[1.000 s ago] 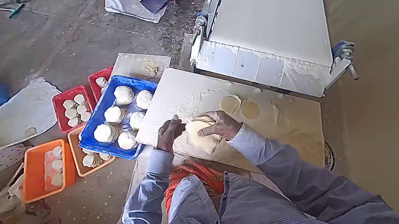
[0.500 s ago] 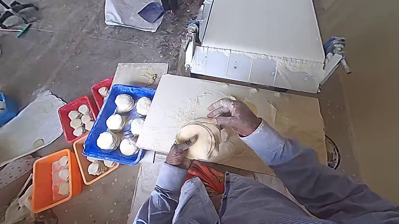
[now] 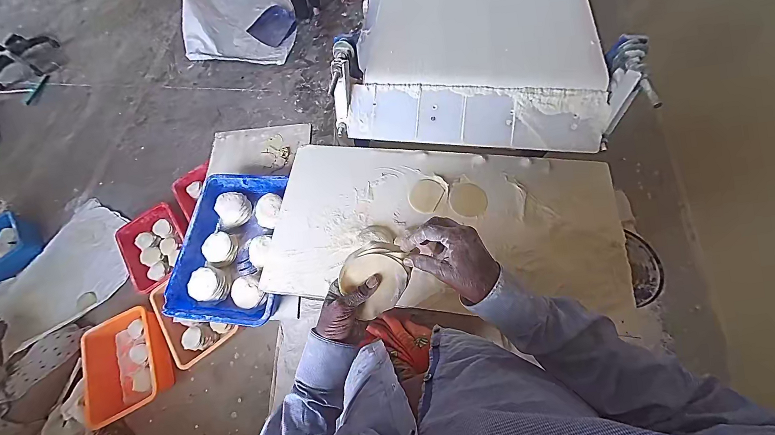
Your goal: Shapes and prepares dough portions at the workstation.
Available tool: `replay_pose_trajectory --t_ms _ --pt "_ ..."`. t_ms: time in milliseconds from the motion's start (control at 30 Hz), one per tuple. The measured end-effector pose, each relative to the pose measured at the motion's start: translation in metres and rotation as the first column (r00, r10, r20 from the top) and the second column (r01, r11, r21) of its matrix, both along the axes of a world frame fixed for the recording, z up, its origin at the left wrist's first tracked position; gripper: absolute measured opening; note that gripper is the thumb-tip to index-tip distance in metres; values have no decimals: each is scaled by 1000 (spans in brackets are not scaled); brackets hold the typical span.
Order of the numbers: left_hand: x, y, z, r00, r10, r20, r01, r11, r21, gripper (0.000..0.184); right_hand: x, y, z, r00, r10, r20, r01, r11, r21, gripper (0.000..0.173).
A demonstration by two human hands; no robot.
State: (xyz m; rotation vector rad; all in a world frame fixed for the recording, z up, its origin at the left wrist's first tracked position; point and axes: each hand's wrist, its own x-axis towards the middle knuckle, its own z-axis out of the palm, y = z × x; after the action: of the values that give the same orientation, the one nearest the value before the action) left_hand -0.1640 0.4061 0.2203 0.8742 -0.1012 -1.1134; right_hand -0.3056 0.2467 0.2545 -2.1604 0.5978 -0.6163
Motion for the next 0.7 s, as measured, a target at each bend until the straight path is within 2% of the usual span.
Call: replay_pose_trajectory --t_ms 100,267,467,700 --pt "-1 1 2 1000 -8 8 8 1000 1 37 0 0 -1 1000 19 25 -17 996 -82 11" --pt "-5 2 -2 999 8 -39 -8 1000 20 41 -2 11 8 999 40 27 -35 985 -167 6" --pt "-7 0 -7 993 31 -115 -32 999 -10 39 -3 17 12 998 38 54 -20 952 -305 8" --pt "-13 -6 -8 975 7 -222 -4 1000 14 34 3 3 7 983 45 178 -12 983 -182 10"
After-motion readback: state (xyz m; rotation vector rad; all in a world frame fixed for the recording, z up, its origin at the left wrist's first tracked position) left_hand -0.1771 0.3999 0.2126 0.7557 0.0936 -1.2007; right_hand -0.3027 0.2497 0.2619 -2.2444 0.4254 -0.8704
